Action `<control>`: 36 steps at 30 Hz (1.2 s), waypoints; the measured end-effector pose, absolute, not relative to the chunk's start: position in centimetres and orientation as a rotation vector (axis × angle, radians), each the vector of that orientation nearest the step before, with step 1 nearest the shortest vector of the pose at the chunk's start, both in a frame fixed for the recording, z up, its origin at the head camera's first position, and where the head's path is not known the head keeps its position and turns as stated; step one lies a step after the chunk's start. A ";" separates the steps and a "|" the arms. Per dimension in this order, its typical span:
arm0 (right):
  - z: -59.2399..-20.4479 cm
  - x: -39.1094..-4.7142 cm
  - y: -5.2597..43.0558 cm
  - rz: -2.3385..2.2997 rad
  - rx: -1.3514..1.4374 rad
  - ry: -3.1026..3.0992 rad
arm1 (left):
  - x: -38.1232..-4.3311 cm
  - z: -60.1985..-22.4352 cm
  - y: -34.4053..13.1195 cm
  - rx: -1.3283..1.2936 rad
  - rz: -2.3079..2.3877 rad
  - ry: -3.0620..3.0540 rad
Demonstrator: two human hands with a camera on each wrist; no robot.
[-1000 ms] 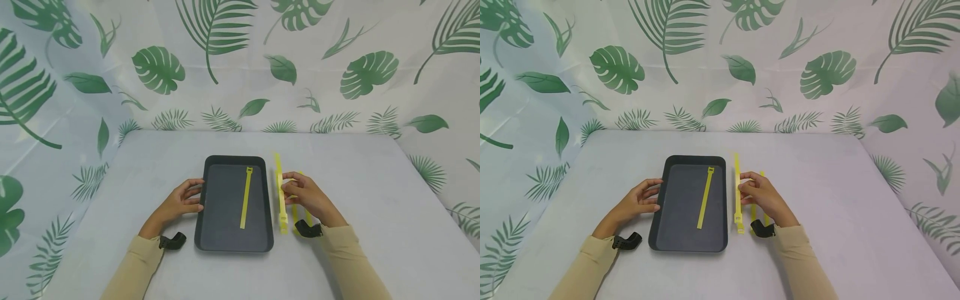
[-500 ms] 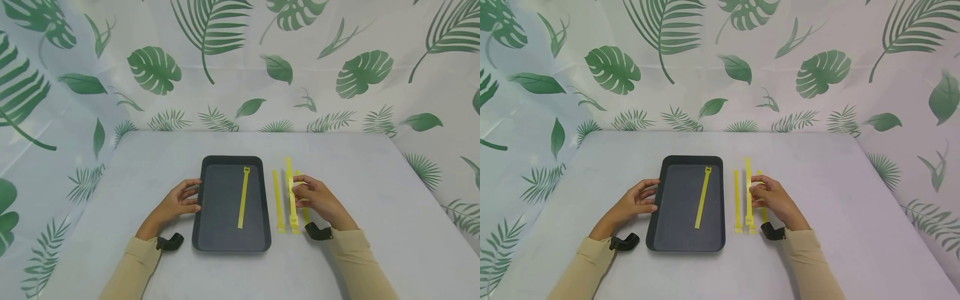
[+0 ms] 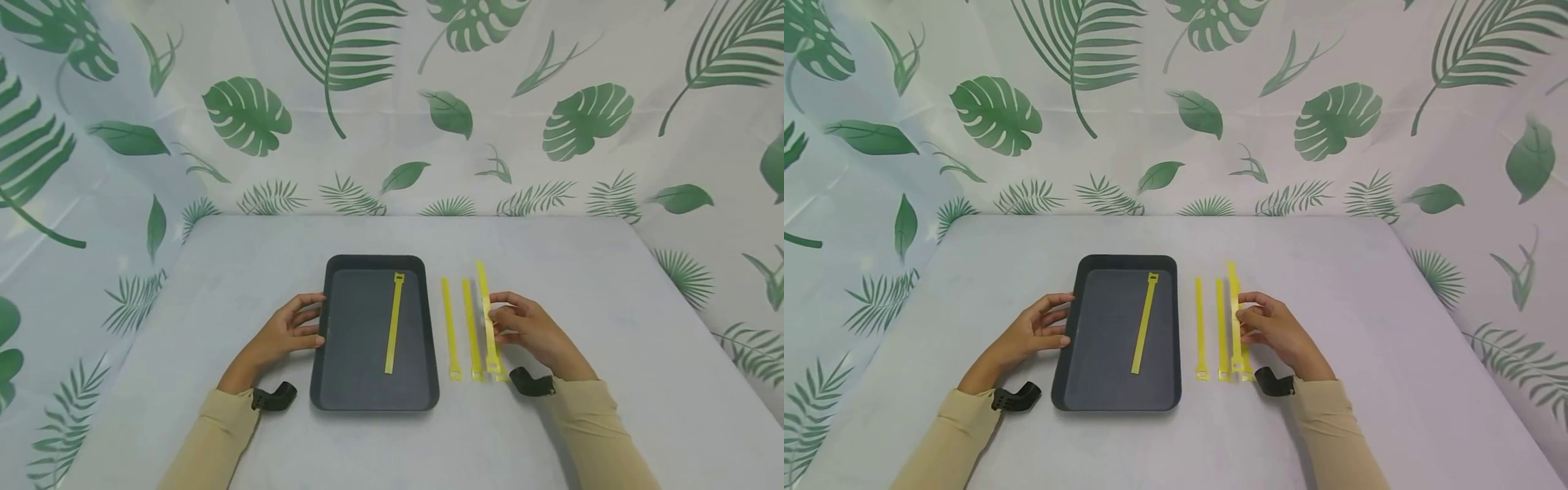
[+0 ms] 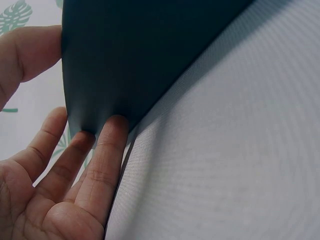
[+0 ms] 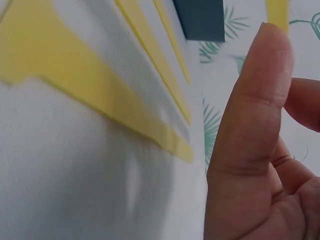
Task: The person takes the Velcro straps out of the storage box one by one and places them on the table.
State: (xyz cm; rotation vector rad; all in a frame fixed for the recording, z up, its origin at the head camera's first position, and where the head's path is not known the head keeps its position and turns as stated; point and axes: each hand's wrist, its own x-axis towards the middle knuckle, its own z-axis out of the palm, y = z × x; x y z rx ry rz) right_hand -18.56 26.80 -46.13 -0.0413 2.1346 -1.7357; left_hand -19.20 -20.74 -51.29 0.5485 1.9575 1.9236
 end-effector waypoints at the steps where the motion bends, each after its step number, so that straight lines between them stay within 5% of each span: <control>1: -46.1 -18.5 26.9 -1.733 -0.042 2.138 | -19.2 -51.3 -20.7 0.547 1.925 1.957; 36: -46.5 -18.7 30.8 -1.506 0.108 2.213 | -19.1 -51.3 -20.6 0.525 1.918 1.960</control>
